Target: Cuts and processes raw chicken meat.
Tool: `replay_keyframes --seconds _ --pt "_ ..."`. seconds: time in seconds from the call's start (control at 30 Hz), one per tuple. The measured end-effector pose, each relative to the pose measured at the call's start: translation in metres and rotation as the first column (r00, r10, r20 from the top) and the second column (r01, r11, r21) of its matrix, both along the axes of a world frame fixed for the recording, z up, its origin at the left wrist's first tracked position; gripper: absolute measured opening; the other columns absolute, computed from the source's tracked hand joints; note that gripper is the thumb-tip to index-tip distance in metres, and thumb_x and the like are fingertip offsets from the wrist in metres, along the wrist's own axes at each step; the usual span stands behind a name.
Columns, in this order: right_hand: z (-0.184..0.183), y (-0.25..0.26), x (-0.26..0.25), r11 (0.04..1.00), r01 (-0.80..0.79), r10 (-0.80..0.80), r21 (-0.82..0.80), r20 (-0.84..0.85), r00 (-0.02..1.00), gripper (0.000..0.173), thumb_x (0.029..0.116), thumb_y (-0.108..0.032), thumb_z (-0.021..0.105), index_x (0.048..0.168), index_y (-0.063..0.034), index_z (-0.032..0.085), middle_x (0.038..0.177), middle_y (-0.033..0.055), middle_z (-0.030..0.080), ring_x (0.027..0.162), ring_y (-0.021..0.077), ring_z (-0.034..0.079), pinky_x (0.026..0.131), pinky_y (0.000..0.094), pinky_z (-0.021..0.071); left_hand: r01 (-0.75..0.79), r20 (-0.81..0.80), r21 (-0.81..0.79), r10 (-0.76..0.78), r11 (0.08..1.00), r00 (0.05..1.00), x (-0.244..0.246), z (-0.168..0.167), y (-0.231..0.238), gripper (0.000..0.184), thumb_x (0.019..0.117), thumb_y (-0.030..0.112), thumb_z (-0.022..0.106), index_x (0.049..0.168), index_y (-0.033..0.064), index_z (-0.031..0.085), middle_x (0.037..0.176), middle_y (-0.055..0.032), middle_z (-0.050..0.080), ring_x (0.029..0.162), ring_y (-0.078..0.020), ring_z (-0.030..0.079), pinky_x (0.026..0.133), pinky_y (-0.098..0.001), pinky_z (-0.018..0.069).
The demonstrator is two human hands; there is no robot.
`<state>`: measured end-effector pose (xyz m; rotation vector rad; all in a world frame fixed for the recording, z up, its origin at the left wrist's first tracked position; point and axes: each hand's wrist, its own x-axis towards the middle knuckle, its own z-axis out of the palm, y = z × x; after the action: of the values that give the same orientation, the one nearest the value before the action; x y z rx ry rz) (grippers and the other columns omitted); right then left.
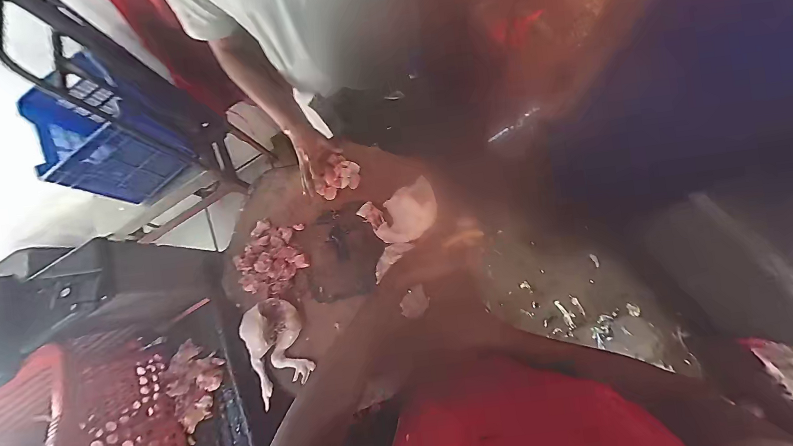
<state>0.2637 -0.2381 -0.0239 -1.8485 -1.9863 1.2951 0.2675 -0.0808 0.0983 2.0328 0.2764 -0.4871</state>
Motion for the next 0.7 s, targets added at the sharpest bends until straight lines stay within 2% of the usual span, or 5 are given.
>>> replay_keyframes --seconds 0.23,0.3,0.47,0.6,0.7 --pt "0.015 0.002 0.000 0.998 -0.003 0.005 -0.066 0.033 0.999 0.041 0.1025 -0.035 0.059 0.130 -0.0047 0.063 0.118 0.0240 0.069 0.109 0.0457 0.066 0.091 0.0673 0.0502 -0.238 -0.203 0.628 0.450 0.741 0.870 -0.044 -0.083 0.078 0.059 0.0966 0.059 0.059 0.135 0.0145 0.062 0.124 -0.0166 0.069 0.117 -0.0374 0.065 0.097 -0.0653 0.0498" --pt "0.059 0.011 0.001 0.964 -0.045 0.065 -0.263 0.068 0.996 0.045 0.1072 -0.030 0.053 0.144 -0.0039 0.054 0.139 0.0248 0.059 0.129 0.0447 0.056 0.107 0.0643 0.0409 -0.183 -0.268 0.615 0.422 0.767 0.866 -0.051 -0.088 0.070 0.064 0.0961 0.055 0.063 0.144 0.0129 0.054 0.128 -0.0207 0.067 0.119 -0.0410 0.064 0.098 -0.0659 0.0484" --pt "0.036 0.012 -0.006 0.973 0.219 -0.223 0.075 0.062 0.973 0.043 0.0964 -0.027 0.068 0.132 -0.0033 0.064 0.128 0.0228 0.066 0.114 0.0406 0.065 0.092 0.0608 0.0526 -0.064 -0.200 0.613 0.233 0.788 0.952 -0.053 -0.092 0.056 0.050 0.0925 0.035 0.067 0.139 0.0166 0.060 0.121 -0.0153 0.070 0.117 -0.0369 0.065 0.099 -0.0634 0.0479" --pt "0.007 0.004 -0.006 0.997 0.065 -0.065 -0.033 0.000 0.998 0.045 0.1006 -0.034 0.064 0.132 -0.0024 0.063 0.127 0.0254 0.065 0.119 0.0454 0.062 0.097 0.0658 0.0478 -0.333 0.054 0.504 0.356 0.797 0.933 -0.089 -0.012 0.045 0.047 0.1038 0.035 0.058 0.148 0.0200 0.055 0.132 -0.0132 0.067 0.121 -0.0305 0.065 0.104 -0.0559 0.0500" --pt "0.006 -0.007 0.005 0.991 0.070 -0.085 -0.115 -0.133 0.987 0.049 0.1031 -0.042 0.059 0.132 -0.0021 0.062 0.120 0.0260 0.068 0.115 0.0444 0.064 0.099 0.0658 0.0476 -0.657 0.374 0.316 0.546 0.685 0.750 -0.147 0.022 0.040 0.044 0.1031 0.028 0.059 0.141 0.0042 0.058 0.134 -0.0163 0.065 0.123 -0.0243 0.063 0.107 -0.0471 0.0496"
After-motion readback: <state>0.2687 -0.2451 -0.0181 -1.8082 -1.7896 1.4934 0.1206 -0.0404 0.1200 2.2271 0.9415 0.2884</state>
